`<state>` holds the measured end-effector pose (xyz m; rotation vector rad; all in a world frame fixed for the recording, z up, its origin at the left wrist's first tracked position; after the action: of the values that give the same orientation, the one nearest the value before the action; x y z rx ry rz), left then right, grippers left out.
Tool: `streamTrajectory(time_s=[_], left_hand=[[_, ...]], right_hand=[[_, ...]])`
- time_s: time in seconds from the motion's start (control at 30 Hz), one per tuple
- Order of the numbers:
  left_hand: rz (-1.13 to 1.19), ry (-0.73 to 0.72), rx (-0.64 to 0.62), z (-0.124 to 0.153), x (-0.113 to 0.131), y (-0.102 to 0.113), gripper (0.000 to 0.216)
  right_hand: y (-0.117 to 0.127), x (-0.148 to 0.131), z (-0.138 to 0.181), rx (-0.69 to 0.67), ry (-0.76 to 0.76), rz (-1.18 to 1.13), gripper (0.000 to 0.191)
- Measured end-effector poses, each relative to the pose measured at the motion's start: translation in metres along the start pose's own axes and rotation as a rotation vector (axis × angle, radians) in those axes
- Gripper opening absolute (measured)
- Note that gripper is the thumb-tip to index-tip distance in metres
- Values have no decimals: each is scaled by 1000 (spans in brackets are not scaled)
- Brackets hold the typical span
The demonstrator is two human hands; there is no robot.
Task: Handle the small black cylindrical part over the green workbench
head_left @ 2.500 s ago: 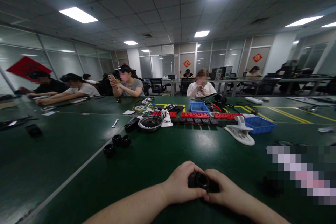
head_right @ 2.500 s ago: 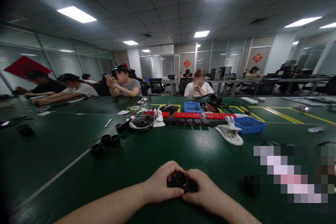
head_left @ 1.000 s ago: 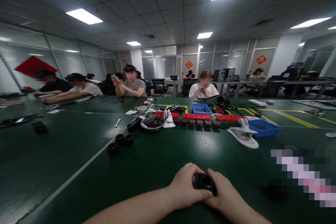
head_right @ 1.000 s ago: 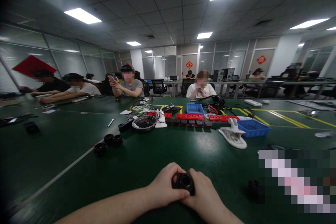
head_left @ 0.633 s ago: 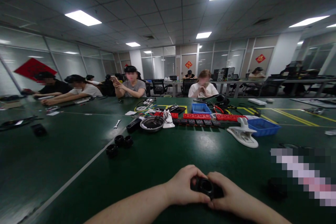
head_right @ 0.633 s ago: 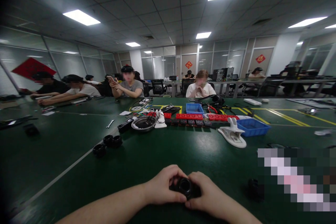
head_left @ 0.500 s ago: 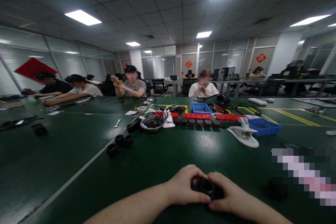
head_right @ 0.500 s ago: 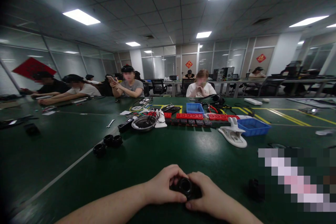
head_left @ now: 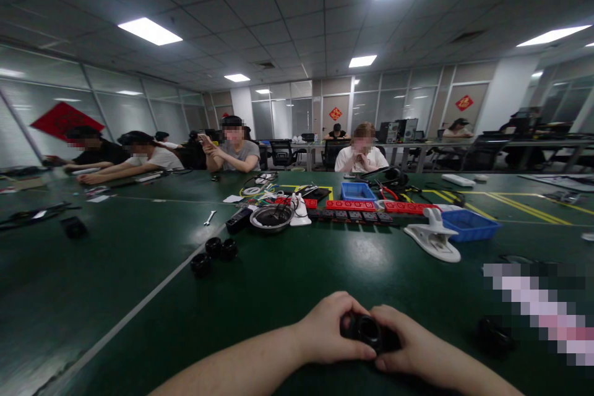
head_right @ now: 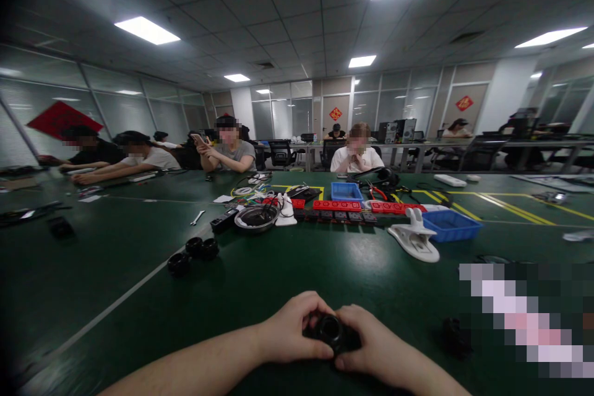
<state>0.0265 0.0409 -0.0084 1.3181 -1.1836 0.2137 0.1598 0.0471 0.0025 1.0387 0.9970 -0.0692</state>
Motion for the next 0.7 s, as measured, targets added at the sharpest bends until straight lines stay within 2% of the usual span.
streamTrajectory(time_s=[0.3,0.43,0.6,0.7], left_hand=[[0,31,40,2,5,1,46],[-9,119,99,3,4,0,45],[-53,199,236,3,4,2,41],[-53,194,237,3,4,3,41]], right_hand=[[-2,9,-1,56,-47,-9,37],[-7,15,-5,157,-67,79,35],[-15,14,-7,370,-112,245,21],[-15,12,-6,391,-99,257,28]])
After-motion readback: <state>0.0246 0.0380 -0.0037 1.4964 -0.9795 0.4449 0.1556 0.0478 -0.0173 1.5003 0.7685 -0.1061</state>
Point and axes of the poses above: each hand's wrist, its own z-axis away from the middle knuckle, its own y-axis out of the back of the hand, x = y × z, the point moved 5 cm from there along -z, towards the middle knuckle
